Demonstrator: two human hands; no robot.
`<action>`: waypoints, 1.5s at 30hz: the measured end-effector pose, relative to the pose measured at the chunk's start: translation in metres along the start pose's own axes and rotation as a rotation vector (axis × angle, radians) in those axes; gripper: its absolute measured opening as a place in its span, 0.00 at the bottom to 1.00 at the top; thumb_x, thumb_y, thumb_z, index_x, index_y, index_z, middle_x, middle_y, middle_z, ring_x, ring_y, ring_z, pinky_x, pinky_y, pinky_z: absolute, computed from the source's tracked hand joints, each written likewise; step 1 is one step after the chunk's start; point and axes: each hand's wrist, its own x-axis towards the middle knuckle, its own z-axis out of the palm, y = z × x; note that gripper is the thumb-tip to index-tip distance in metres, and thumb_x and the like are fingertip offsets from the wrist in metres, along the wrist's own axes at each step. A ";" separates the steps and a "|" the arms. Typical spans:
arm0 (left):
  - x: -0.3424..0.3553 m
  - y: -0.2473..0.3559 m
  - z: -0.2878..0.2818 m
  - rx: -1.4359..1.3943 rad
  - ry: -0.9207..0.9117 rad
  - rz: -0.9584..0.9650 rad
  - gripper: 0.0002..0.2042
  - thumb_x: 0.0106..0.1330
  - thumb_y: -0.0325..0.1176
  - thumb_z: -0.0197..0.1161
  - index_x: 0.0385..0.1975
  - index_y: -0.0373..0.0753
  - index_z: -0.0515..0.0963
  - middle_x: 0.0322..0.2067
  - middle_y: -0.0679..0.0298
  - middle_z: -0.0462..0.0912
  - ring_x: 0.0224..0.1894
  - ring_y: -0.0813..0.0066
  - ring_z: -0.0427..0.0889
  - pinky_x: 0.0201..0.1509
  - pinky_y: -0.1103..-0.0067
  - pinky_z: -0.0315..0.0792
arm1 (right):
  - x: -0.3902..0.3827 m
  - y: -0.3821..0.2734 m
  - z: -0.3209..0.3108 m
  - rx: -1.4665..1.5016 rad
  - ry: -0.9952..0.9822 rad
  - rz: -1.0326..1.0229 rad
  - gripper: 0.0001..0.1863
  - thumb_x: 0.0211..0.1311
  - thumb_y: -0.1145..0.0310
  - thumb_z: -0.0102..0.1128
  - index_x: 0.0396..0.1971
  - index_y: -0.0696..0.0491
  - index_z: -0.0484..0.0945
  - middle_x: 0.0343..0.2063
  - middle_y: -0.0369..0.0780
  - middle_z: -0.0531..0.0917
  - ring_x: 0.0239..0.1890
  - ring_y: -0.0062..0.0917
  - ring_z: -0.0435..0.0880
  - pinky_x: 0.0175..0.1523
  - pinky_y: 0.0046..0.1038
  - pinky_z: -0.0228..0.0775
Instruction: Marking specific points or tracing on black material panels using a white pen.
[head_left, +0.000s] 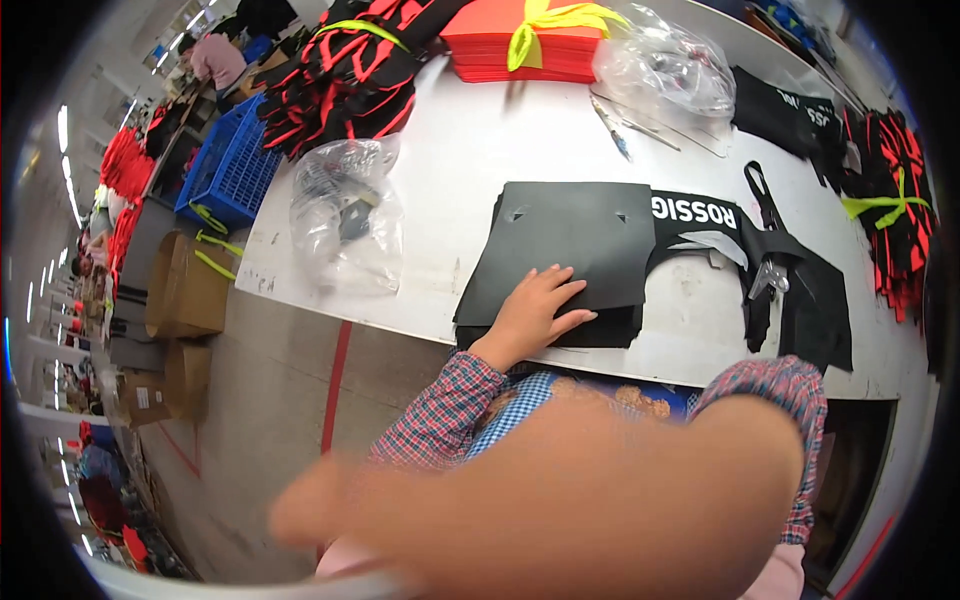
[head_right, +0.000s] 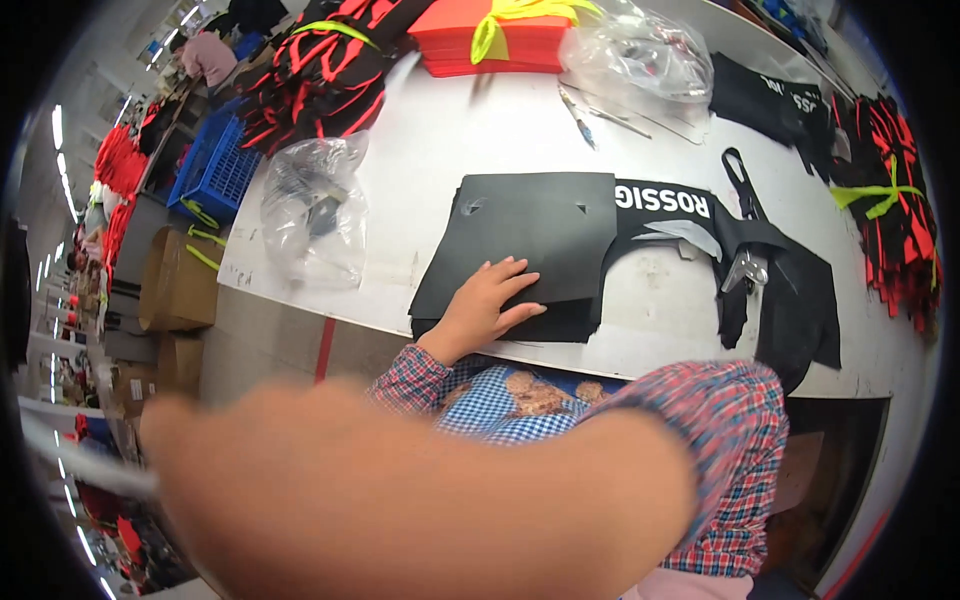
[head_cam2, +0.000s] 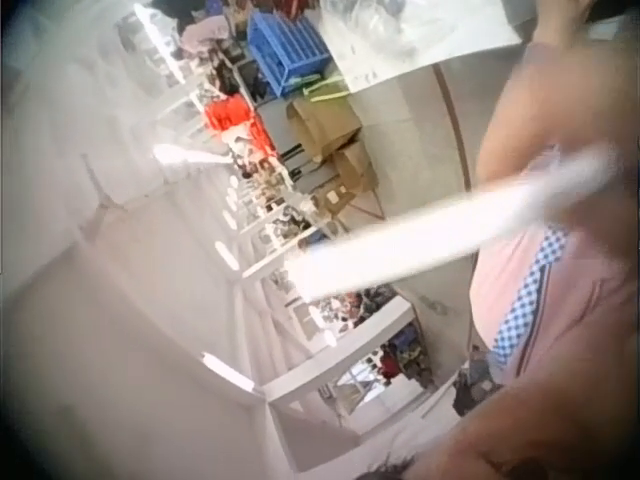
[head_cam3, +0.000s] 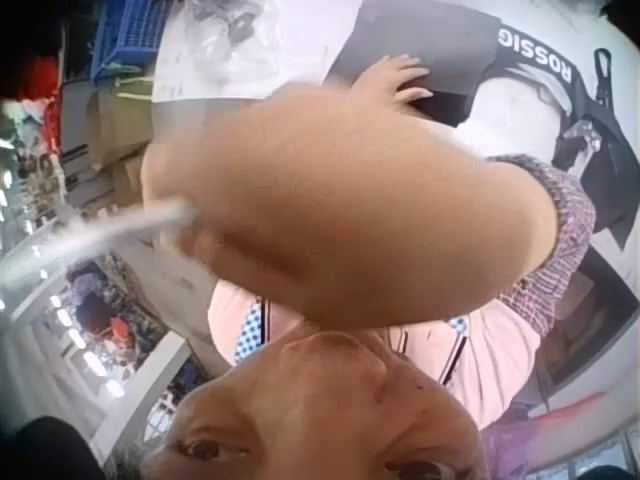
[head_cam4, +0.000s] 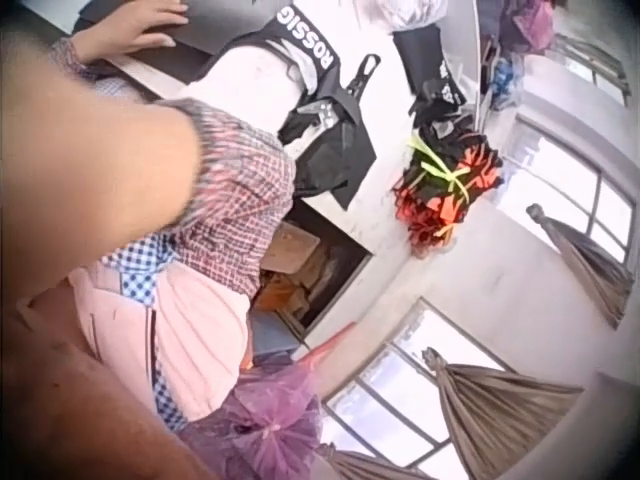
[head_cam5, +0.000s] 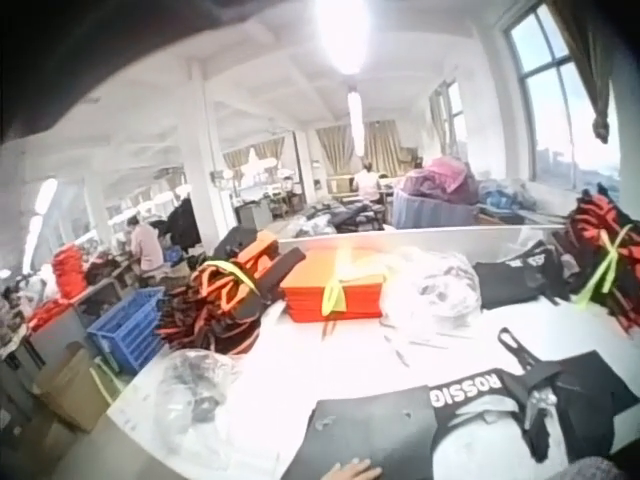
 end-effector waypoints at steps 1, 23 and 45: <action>0.007 0.006 0.006 -0.123 -0.035 0.017 0.25 0.69 0.52 0.63 0.57 0.39 0.79 0.64 0.53 0.75 0.68 0.55 0.71 0.72 0.56 0.62 | -0.014 -0.007 0.001 -0.002 0.099 -0.035 0.22 0.73 0.60 0.53 0.52 0.65 0.76 0.36 0.50 0.87 0.30 0.24 0.85 0.34 0.25 0.76; 0.004 -0.002 -0.083 -0.700 0.714 -0.351 0.24 0.81 0.52 0.46 0.23 0.44 0.64 0.22 0.79 0.54 0.25 0.88 0.50 0.27 0.83 0.50 | -0.142 0.216 -0.066 -1.170 0.019 0.380 0.13 0.60 0.68 0.68 0.44 0.54 0.84 0.36 0.38 0.83 0.36 0.34 0.86 0.39 0.33 0.80; 0.001 0.000 -0.082 -0.710 0.705 -0.348 0.24 0.81 0.52 0.46 0.24 0.42 0.67 0.22 0.78 0.55 0.26 0.88 0.51 0.28 0.83 0.50 | -0.141 0.226 -0.073 -1.214 -0.122 0.305 0.09 0.58 0.67 0.64 0.36 0.54 0.81 0.35 0.38 0.82 0.42 0.32 0.85 0.42 0.34 0.81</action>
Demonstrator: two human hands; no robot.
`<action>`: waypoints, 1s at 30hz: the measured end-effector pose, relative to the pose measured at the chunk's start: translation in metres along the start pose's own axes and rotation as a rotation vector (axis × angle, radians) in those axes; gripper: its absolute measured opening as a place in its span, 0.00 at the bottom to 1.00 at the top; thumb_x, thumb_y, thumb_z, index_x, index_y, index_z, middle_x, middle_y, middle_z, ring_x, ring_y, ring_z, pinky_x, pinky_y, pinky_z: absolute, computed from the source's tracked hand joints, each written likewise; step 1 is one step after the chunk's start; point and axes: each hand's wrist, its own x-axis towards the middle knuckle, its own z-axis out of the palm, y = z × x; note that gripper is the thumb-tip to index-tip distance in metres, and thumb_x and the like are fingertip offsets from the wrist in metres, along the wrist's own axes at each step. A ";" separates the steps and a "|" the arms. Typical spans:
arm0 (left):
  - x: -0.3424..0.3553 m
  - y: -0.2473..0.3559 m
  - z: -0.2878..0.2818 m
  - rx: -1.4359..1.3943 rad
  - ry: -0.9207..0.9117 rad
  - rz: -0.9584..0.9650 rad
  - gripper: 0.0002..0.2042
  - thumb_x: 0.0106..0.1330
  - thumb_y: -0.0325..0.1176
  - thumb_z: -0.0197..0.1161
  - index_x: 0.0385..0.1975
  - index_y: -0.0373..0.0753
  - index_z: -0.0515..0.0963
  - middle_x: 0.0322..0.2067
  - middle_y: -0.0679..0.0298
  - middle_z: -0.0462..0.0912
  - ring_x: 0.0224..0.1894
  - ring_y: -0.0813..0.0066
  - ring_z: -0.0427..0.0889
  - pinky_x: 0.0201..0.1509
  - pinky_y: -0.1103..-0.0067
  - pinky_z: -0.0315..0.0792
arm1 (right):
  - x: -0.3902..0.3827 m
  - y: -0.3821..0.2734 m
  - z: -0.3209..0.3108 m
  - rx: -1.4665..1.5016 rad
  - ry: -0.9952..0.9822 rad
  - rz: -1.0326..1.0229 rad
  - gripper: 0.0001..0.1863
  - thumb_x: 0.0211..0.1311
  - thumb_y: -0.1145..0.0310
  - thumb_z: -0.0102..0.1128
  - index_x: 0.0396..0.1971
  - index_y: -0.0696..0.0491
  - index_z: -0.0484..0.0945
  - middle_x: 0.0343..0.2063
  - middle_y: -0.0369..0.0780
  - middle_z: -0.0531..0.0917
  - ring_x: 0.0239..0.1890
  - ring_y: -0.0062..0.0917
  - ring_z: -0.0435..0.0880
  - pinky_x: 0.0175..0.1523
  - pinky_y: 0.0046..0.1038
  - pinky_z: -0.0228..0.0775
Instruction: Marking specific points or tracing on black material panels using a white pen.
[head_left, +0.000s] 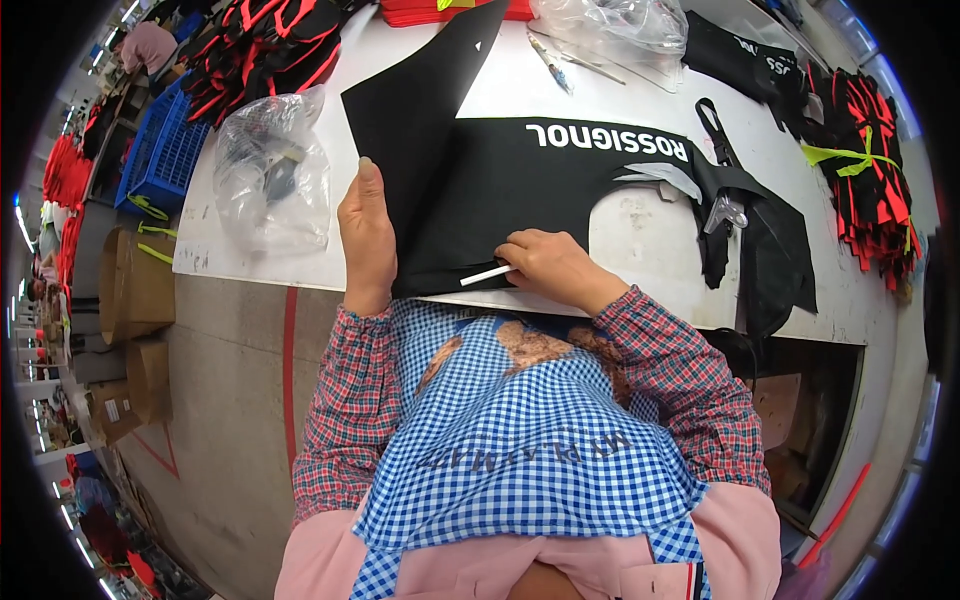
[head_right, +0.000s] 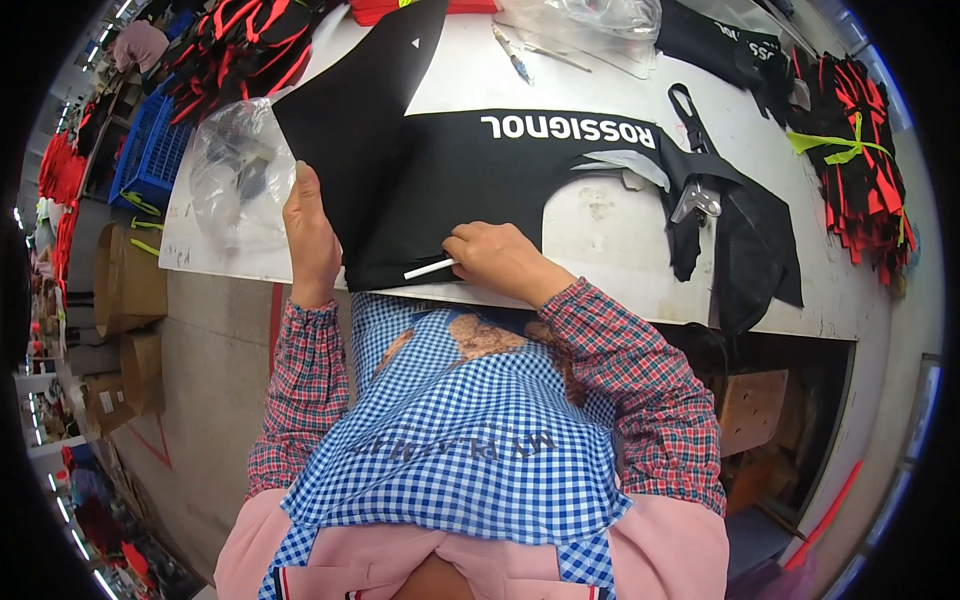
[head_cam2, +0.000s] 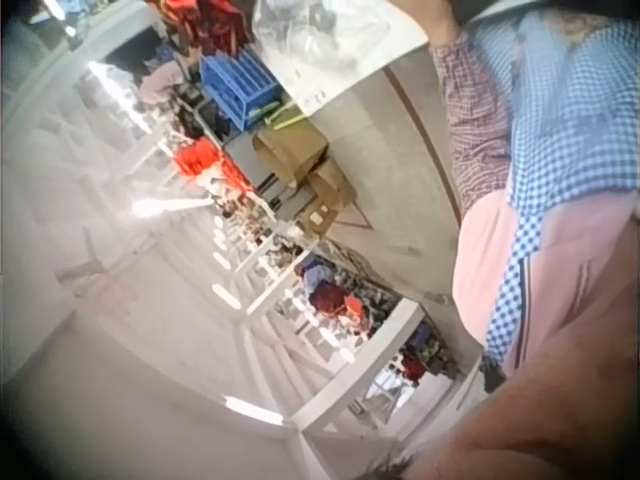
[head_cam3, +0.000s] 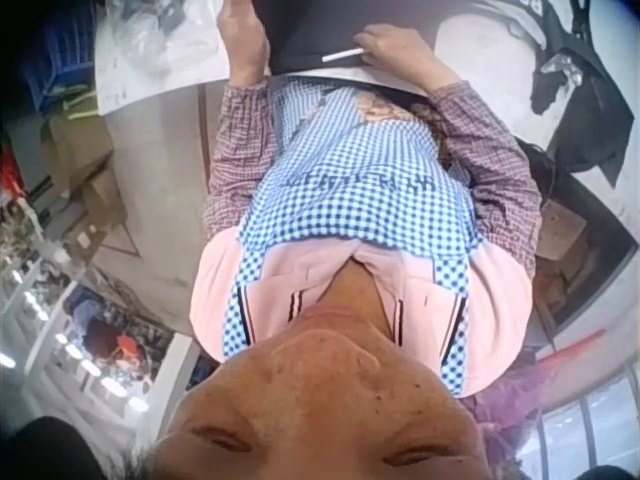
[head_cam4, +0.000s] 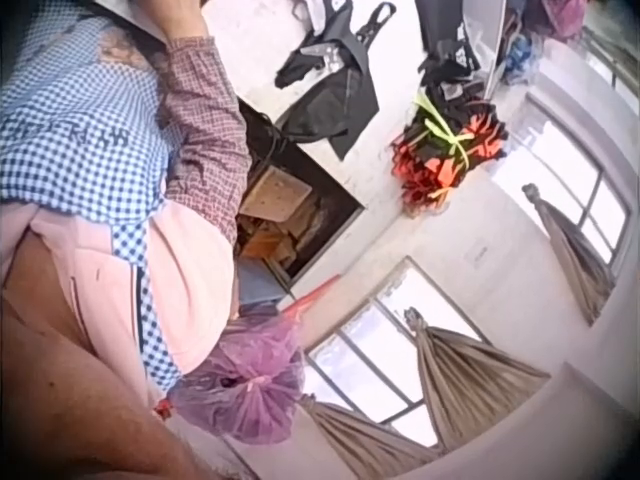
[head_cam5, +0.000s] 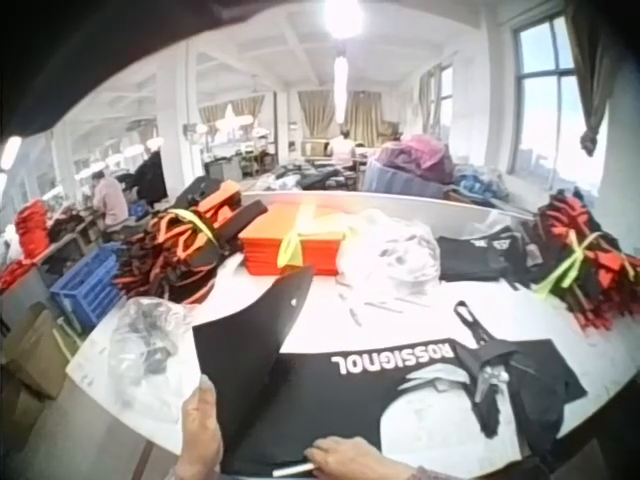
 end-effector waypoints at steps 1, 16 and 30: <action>0.000 0.001 0.002 -0.002 0.015 0.000 0.24 0.81 0.52 0.47 0.24 0.41 0.67 0.23 0.78 0.55 0.26 0.88 0.51 0.28 0.83 0.50 | 0.000 0.000 0.000 0.003 -0.003 0.013 0.09 0.58 0.67 0.65 0.36 0.54 0.81 0.35 0.38 0.82 0.42 0.33 0.85 0.42 0.34 0.81; 0.007 -0.008 -0.006 -0.212 0.023 -0.009 0.26 0.81 0.50 0.48 0.53 0.29 0.78 0.50 0.62 0.82 0.54 0.80 0.77 0.63 0.81 0.69 | 0.010 0.024 -0.014 0.288 0.163 0.235 0.09 0.59 0.71 0.62 0.40 0.53 0.79 0.37 0.47 0.84 0.41 0.45 0.84 0.46 0.43 0.77; 0.002 -0.021 -0.007 -0.012 -0.027 -0.048 0.25 0.81 0.50 0.47 0.51 0.30 0.78 0.48 0.62 0.83 0.51 0.78 0.80 0.57 0.82 0.73 | -0.337 0.266 -0.242 -0.638 1.206 1.151 0.21 0.70 0.52 0.58 0.38 0.60 0.79 0.34 0.52 0.85 0.40 0.51 0.84 0.45 0.47 0.74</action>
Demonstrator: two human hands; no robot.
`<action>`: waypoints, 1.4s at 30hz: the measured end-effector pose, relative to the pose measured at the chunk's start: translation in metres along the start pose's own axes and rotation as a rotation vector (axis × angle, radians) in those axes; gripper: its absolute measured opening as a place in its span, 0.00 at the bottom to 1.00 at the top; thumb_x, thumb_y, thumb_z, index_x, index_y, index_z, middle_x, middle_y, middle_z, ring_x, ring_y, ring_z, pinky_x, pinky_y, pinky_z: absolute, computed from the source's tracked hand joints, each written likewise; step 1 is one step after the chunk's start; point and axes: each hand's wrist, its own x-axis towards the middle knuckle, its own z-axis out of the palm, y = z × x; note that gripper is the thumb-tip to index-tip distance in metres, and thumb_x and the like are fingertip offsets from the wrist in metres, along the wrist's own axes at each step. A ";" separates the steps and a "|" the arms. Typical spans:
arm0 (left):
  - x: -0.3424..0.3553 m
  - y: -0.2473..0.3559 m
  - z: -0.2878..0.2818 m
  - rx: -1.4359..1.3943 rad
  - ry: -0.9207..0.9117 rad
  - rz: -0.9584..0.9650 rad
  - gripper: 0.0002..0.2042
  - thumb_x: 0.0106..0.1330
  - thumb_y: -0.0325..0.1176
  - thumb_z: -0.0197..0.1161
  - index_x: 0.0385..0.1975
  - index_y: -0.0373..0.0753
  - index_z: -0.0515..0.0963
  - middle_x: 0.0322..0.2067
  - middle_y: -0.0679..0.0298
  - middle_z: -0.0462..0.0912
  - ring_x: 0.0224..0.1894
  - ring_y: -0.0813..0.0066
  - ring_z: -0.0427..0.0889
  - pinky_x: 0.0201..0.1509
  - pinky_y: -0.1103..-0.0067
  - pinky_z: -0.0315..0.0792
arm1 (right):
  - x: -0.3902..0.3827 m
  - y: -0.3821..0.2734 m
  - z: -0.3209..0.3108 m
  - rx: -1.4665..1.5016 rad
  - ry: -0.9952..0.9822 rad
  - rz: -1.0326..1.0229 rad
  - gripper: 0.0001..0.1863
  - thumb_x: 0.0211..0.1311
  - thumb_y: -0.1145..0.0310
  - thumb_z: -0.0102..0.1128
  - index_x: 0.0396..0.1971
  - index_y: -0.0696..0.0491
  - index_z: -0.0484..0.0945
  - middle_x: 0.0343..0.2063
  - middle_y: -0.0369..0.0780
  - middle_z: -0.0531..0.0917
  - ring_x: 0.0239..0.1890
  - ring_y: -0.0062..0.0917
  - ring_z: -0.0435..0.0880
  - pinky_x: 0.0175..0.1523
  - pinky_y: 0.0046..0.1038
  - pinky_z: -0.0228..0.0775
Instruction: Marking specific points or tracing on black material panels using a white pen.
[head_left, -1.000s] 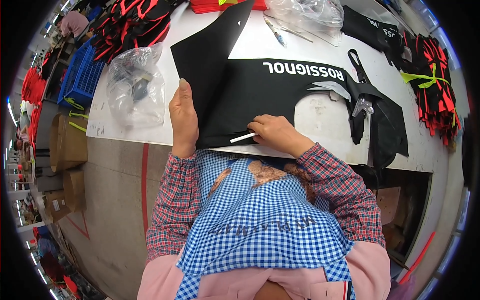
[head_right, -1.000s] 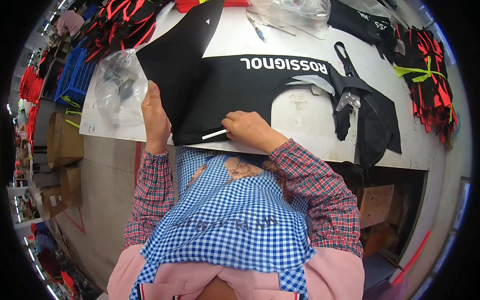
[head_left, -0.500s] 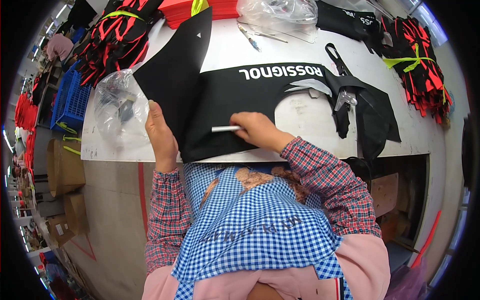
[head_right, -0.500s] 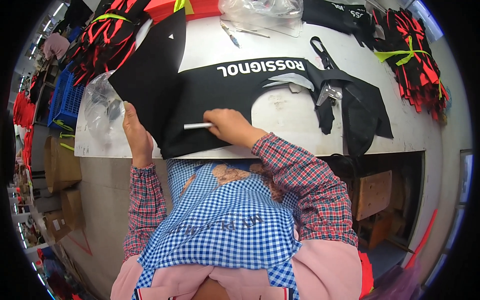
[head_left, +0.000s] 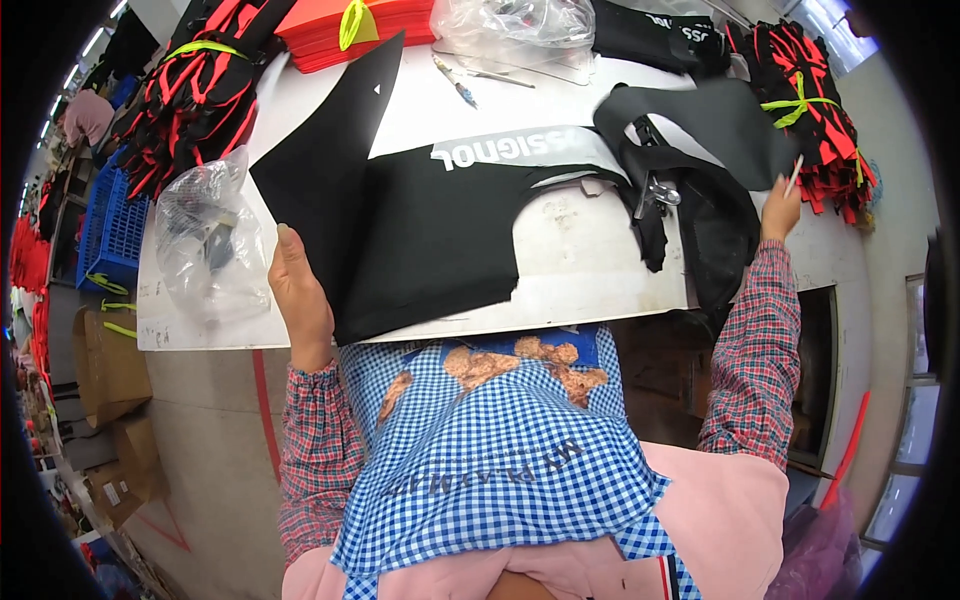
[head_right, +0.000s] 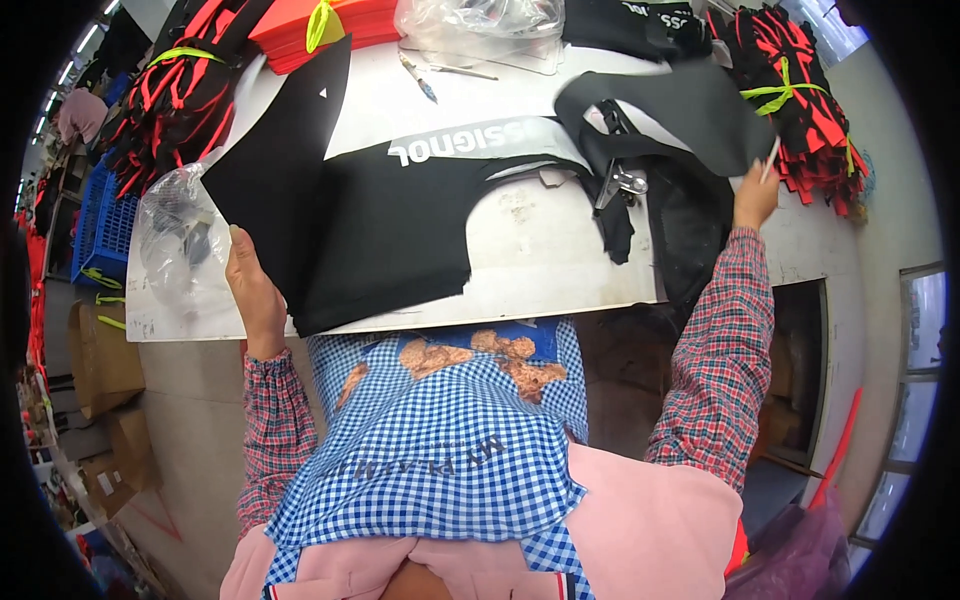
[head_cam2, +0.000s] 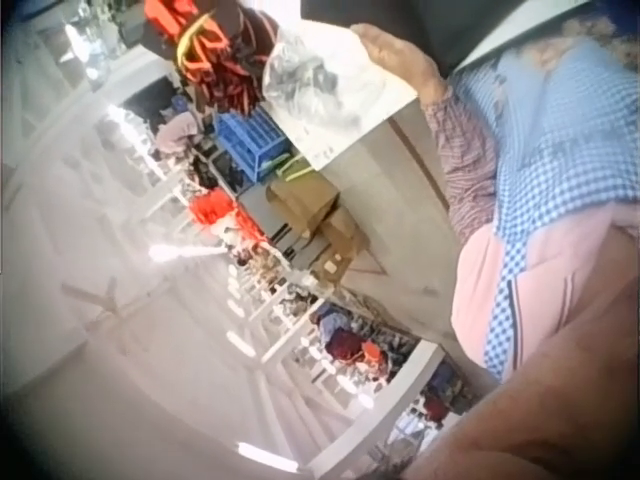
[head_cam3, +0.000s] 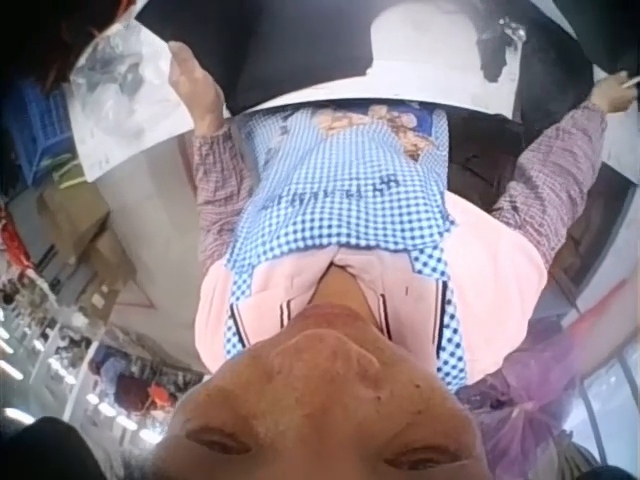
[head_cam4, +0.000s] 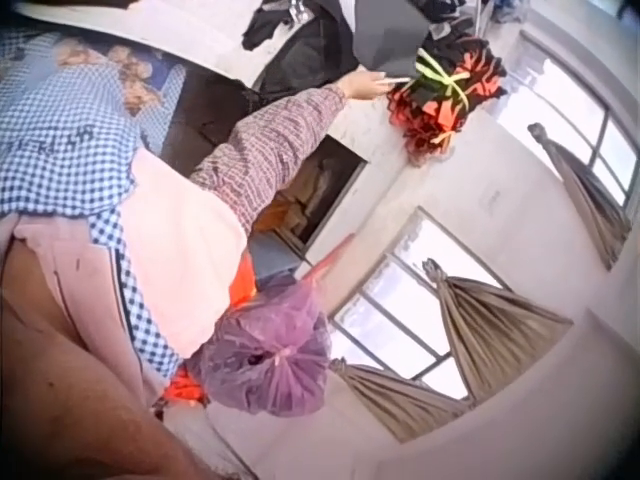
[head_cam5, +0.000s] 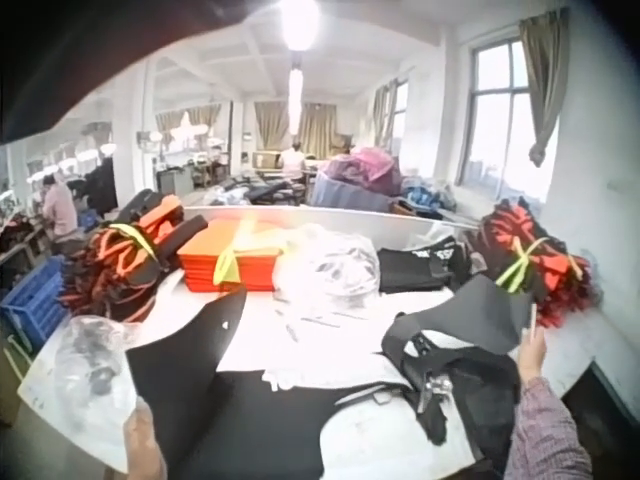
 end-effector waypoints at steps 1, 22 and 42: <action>0.000 -0.003 0.001 0.041 -0.018 -0.009 0.24 0.82 0.49 0.47 0.47 0.31 0.79 0.43 0.65 0.83 0.47 0.81 0.79 0.52 0.84 0.73 | -0.006 0.036 -0.007 -0.210 -0.074 0.135 0.22 0.69 0.52 0.59 0.39 0.59 0.80 0.37 0.54 0.86 0.42 0.54 0.84 0.46 0.50 0.73; -0.046 -0.001 0.054 0.584 -0.449 0.467 0.14 0.72 0.32 0.62 0.54 0.40 0.82 0.52 0.54 0.84 0.55 0.56 0.83 0.60 0.68 0.76 | -0.011 -0.149 0.013 -0.140 -0.482 -0.283 0.16 0.64 0.58 0.57 0.39 0.54 0.83 0.37 0.55 0.85 0.43 0.55 0.83 0.47 0.51 0.75; -0.075 -0.051 0.054 0.891 -0.558 0.607 0.22 0.63 0.42 0.70 0.55 0.38 0.81 0.61 0.53 0.77 0.66 0.52 0.72 0.70 0.55 0.65 | -0.123 -0.276 0.190 -0.242 -0.859 -0.306 0.17 0.65 0.66 0.57 0.48 0.61 0.77 0.43 0.55 0.86 0.48 0.49 0.86 0.53 0.46 0.78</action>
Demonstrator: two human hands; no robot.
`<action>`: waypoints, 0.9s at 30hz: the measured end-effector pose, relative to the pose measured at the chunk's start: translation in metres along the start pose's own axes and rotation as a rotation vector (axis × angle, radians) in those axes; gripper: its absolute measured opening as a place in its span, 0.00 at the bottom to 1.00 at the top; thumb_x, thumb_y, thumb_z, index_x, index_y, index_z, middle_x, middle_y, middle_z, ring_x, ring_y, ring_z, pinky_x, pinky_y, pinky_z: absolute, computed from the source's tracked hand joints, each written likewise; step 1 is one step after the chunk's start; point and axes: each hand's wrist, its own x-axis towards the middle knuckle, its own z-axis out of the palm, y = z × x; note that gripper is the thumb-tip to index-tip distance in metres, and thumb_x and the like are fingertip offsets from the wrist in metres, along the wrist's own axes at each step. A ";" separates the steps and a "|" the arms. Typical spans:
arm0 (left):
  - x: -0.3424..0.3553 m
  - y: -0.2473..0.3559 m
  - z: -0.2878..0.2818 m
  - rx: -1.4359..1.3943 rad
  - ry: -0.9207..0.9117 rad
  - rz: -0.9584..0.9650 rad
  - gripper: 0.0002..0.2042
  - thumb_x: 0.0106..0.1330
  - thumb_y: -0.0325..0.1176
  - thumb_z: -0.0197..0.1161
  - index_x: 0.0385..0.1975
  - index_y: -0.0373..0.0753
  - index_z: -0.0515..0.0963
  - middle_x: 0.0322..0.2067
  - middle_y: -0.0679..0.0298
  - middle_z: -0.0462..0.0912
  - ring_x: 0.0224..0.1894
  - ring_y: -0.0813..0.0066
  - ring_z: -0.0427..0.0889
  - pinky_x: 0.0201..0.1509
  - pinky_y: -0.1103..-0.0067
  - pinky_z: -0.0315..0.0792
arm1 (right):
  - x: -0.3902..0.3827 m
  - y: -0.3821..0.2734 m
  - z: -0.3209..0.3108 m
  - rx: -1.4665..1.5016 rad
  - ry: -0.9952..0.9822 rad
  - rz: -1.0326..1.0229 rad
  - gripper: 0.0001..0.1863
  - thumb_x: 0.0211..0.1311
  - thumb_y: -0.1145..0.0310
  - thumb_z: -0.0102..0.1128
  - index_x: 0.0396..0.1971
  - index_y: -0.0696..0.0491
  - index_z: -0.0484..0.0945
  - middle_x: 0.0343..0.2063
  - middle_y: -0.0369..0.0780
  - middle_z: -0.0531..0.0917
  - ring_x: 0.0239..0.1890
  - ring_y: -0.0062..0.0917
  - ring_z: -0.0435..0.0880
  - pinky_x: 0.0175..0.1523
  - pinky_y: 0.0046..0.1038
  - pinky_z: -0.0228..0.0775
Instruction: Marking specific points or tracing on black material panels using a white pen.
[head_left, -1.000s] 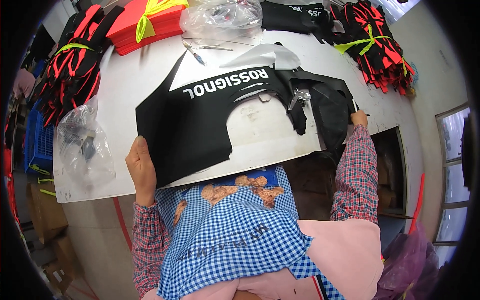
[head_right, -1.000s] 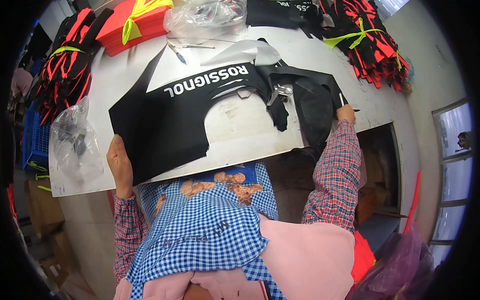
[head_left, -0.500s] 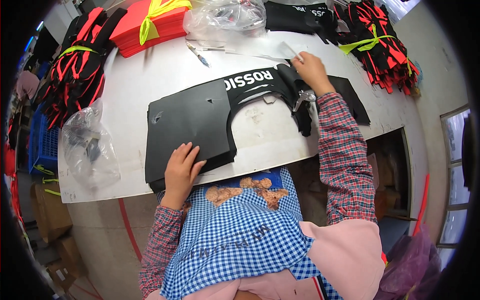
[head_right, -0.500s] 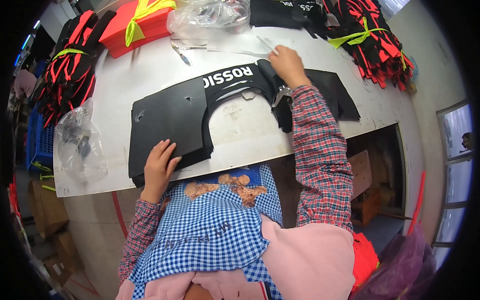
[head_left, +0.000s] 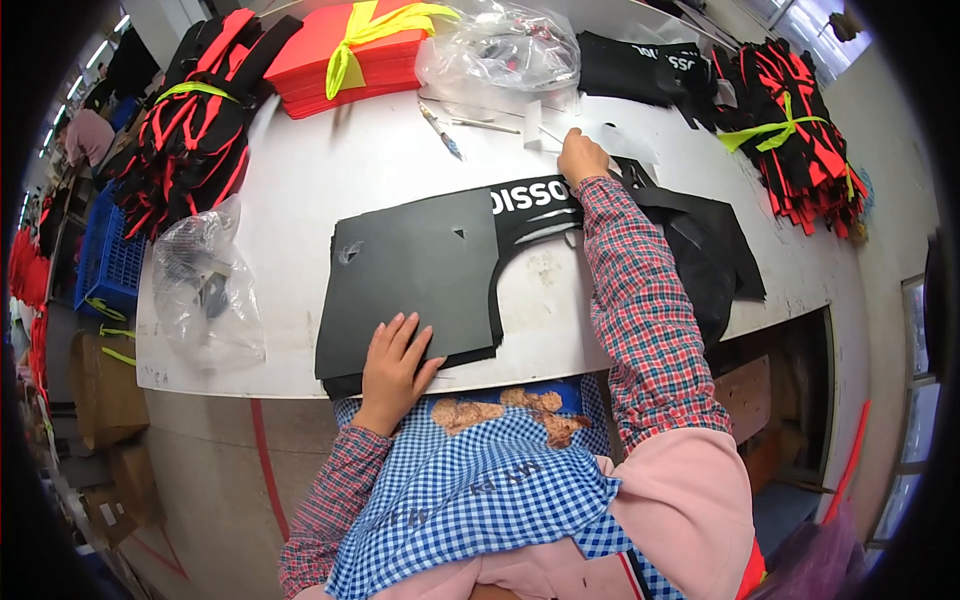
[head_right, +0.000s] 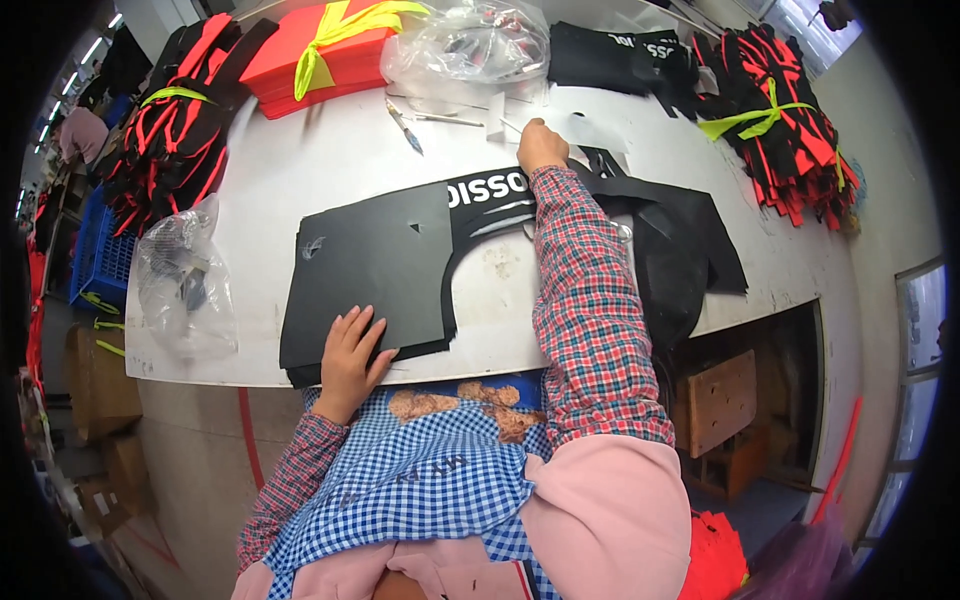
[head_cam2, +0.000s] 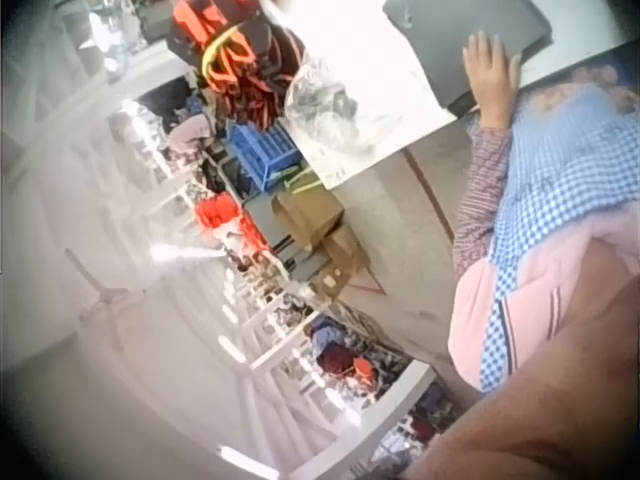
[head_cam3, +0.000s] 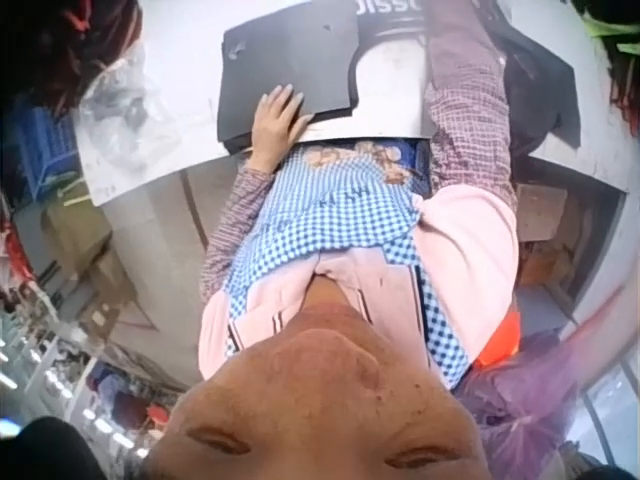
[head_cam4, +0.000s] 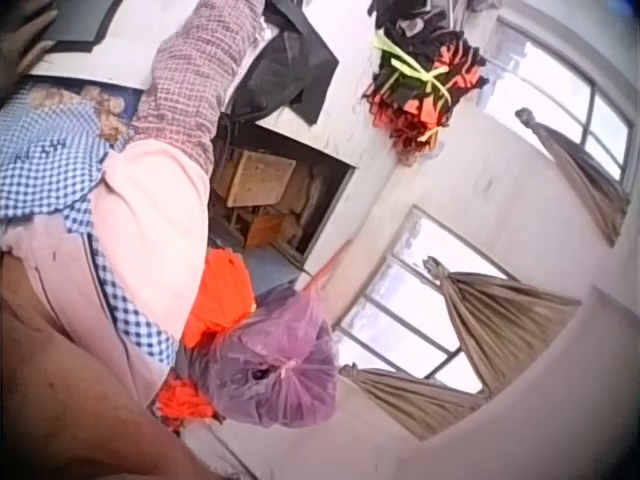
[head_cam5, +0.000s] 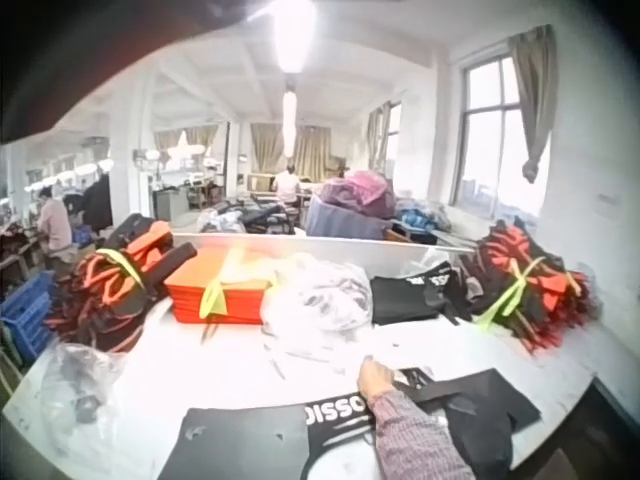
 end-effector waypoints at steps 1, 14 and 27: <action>0.000 0.000 0.000 -0.008 -0.002 -0.004 0.22 0.63 0.42 0.70 0.55 0.38 0.81 0.61 0.53 0.77 0.66 0.52 0.72 0.70 0.55 0.64 | 0.004 -0.001 0.006 -0.004 0.004 0.038 0.16 0.65 0.68 0.55 0.48 0.61 0.78 0.44 0.54 0.86 0.48 0.48 0.87 0.53 0.46 0.78; 0.007 0.000 -0.005 -0.241 0.003 -0.075 0.22 0.65 0.40 0.69 0.56 0.37 0.80 0.61 0.53 0.77 0.68 0.53 0.71 0.71 0.57 0.64 | -0.027 -0.031 -0.039 0.436 0.354 -0.125 0.14 0.64 0.66 0.60 0.46 0.57 0.77 0.34 0.54 0.86 0.39 0.52 0.86 0.44 0.48 0.78; 0.059 0.006 -0.038 -1.755 0.432 -0.770 0.17 0.78 0.29 0.52 0.64 0.34 0.68 0.56 0.56 0.78 0.55 0.66 0.82 0.54 0.71 0.84 | -0.208 -0.135 -0.072 0.956 -0.516 -0.932 0.17 0.60 0.63 0.67 0.45 0.56 0.79 0.30 0.51 0.85 0.36 0.45 0.87 0.41 0.39 0.78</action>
